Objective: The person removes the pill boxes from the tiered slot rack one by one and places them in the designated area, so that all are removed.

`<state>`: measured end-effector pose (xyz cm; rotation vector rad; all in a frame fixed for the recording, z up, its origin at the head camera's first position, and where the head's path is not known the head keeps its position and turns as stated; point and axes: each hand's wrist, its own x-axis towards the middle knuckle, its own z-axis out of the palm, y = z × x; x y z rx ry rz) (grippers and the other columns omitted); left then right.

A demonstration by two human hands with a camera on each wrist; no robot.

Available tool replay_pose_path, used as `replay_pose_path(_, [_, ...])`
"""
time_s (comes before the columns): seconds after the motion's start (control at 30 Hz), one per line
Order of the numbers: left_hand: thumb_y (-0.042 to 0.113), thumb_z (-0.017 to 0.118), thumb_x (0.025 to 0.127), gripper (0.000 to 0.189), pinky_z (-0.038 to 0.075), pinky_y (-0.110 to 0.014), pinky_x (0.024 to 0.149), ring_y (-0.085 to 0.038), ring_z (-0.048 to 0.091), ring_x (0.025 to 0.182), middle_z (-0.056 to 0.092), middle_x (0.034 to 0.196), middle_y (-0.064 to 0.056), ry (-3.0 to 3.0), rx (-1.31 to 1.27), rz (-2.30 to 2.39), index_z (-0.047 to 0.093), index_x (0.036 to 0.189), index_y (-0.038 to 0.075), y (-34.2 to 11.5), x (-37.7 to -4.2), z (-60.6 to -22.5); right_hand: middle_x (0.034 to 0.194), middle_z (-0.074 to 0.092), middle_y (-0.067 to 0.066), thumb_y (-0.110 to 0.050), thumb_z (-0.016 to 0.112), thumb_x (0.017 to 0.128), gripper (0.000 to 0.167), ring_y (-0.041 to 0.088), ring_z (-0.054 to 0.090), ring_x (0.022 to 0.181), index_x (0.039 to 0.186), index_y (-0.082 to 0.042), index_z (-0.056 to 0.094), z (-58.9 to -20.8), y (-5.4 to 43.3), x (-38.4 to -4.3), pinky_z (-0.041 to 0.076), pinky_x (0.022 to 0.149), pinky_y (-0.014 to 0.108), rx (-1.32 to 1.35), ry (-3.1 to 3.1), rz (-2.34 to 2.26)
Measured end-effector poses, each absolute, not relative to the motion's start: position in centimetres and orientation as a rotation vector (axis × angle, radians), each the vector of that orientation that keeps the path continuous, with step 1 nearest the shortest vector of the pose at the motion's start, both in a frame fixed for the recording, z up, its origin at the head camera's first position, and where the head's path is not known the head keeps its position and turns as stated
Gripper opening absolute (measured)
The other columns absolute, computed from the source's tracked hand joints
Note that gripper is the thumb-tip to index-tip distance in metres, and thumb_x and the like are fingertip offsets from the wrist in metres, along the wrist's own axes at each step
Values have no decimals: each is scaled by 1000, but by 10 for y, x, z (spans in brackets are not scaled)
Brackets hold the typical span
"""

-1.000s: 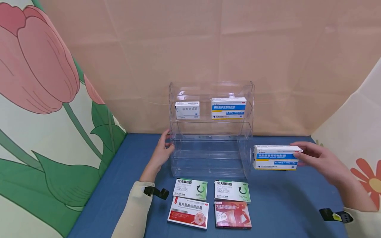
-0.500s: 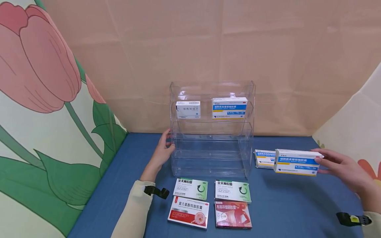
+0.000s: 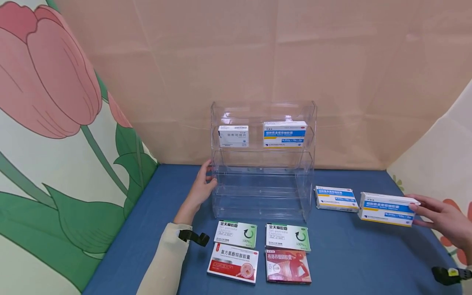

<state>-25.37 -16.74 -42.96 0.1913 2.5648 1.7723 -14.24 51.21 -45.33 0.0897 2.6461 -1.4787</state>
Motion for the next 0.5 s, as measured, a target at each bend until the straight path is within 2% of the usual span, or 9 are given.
replay_pose_path(0.07, [9, 50, 100, 73, 46, -54, 96, -37, 43, 132, 30, 156, -13, 2567, 191, 1770, 18, 162, 27, -167, -254, -430, 101, 52, -34, -31, 48, 107, 58, 5, 67, 86, 156, -3, 33, -457, 518, -143, 60, 74, 33, 114, 2648, -1446])
replay_pose_path(0.13, [9, 51, 100, 72, 45, -54, 97, -36, 42, 132, 30, 156, -13, 2568, 184, 1768, 18, 161, 28, -168, -254, -430, 104, 56, -24, -34, 45, 108, 64, 7, 67, 88, 156, 3, 27, -460, 524, -144, 60, 76, 35, 144, 2648, -1409])
replay_pose_path(0.2, [9, 51, 100, 72, 45, -54, 98, -36, 42, 133, 30, 156, -13, 2569, 184, 1763, 18, 161, 28, -168, -254, -431, 112, 60, -7, -37, 43, 108, 67, 10, 66, 89, 157, 4, 23, -463, 529, -145, 60, 77, 35, 179, 2652, -1365])
replay_pose_path(0.27, [9, 50, 100, 72, 45, -55, 98, -37, 42, 133, 29, 157, -13, 2567, 192, 1765, 17, 162, 27, -168, -254, -430, 122, 57, 12, -39, 42, 108, 71, 12, 66, 91, 157, 7, 19, -466, 533, -146, 60, 79, 36, 196, 2656, -1325])
replay_pose_path(0.3, [8, 50, 100, 72, 45, -55, 98, -37, 41, 134, 29, 157, -14, 2565, 192, 1767, 17, 162, 27, -168, -254, -430, 123, 57, 12, -39, 42, 108, 72, 12, 66, 91, 157, 8, 18, -467, 534, -147, 60, 79, 36, 197, 2660, -1315])
replay_pose_path(0.37, [8, 50, 101, 72, 45, -55, 98, -38, 41, 135, 28, 157, -14, 2564, 201, 1765, 17, 162, 27, -167, -253, -429, 118, 59, 4, -40, 42, 108, 73, 11, 66, 90, 157, 8, 17, -471, 536, -149, 60, 79, 36, 203, 2652, -1328])
replay_pose_path(0.5, [8, 49, 101, 72, 46, -55, 98, -38, 41, 135, 28, 157, -15, 2560, 203, 1764, 17, 162, 27, -167, -253, -430, 106, 50, -25, -39, 44, 107, 74, 5, 64, 89, 155, 11, 17, -475, 538, -154, 60, 78, 35, 203, 2608, -1399])
